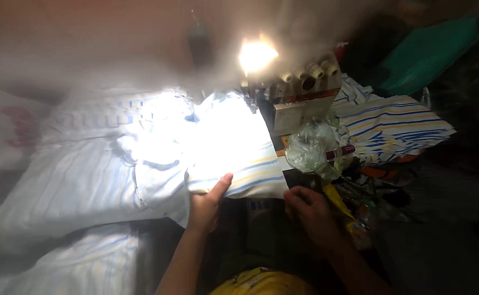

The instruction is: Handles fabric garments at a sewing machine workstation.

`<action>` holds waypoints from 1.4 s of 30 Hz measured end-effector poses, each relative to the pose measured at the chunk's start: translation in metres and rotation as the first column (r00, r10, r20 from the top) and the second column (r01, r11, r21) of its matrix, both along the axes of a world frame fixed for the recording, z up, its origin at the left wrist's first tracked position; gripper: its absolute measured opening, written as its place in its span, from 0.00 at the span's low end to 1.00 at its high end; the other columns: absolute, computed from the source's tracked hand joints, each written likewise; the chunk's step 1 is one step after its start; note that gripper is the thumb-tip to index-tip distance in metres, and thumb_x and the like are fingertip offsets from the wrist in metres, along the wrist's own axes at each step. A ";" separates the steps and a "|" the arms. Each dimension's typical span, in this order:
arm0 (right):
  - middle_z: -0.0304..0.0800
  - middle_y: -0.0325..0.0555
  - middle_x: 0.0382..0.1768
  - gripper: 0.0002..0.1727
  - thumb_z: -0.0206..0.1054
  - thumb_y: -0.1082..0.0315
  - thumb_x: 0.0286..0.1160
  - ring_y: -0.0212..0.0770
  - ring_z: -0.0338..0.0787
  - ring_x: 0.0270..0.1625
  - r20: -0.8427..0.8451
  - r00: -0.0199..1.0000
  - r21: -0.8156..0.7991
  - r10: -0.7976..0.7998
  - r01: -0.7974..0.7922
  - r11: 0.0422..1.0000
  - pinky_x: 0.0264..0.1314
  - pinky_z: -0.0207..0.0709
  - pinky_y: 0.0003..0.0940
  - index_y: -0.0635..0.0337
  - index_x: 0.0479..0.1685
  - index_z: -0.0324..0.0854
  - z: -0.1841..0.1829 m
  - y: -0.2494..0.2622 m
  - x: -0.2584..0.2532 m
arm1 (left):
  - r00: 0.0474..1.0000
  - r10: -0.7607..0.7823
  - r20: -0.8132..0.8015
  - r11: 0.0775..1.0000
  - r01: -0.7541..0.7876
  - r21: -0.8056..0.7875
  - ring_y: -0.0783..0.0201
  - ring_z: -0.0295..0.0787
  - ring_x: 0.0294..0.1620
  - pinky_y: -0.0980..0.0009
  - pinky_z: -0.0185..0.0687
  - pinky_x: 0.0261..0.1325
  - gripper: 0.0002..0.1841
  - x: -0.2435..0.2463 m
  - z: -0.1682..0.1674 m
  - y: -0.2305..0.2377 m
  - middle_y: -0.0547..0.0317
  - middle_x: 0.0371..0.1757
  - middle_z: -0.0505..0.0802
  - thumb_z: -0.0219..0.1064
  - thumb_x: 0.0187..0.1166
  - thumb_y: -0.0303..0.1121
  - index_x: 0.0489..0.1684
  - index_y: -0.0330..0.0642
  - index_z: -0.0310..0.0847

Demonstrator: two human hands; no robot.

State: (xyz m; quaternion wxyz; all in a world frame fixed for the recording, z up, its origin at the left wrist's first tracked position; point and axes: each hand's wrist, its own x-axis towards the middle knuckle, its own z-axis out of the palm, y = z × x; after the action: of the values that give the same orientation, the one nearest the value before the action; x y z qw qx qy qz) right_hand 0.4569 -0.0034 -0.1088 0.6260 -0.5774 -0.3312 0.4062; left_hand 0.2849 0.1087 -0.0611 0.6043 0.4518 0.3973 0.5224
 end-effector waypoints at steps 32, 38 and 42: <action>0.77 0.29 0.23 0.15 0.59 0.59 0.87 0.20 0.76 0.22 0.413 0.896 0.134 -0.164 0.119 0.984 0.28 0.76 0.19 0.60 0.35 0.81 0.067 0.092 0.056 | 0.950 0.210 -0.230 0.978 -0.204 0.051 0.72 0.79 0.44 0.76 0.79 0.50 0.12 0.033 0.020 0.122 0.55 0.47 0.81 0.55 0.87 0.24 0.64 0.30 0.70; 0.81 0.21 0.23 0.11 0.58 0.63 0.87 0.17 0.79 0.21 0.346 0.832 0.263 -0.433 0.357 0.896 0.27 0.78 0.14 0.50 0.33 0.78 0.077 0.045 0.108 | 0.938 0.346 -0.023 0.938 -0.345 0.023 0.77 0.88 0.30 0.78 0.88 0.40 0.10 0.004 0.001 0.081 0.69 0.27 0.87 0.57 0.75 0.12 0.38 0.39 0.75; 0.81 0.19 0.22 0.12 0.55 0.67 0.86 0.16 0.80 0.20 0.347 0.855 0.270 -0.385 0.302 0.914 0.26 0.79 0.13 0.48 0.31 0.77 0.075 0.045 0.094 | 0.935 0.344 0.086 0.938 -0.347 0.026 0.79 0.89 0.32 0.79 0.89 0.42 0.14 0.003 0.003 0.052 0.73 0.27 0.89 0.53 0.75 0.10 0.39 0.41 0.73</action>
State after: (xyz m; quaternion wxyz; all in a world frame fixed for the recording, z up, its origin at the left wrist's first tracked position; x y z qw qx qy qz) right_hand 0.5506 0.0416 -0.0340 0.6656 -0.6291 -0.3811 0.1264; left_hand 0.2883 0.1602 -0.0585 0.5094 0.3658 0.4352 0.6460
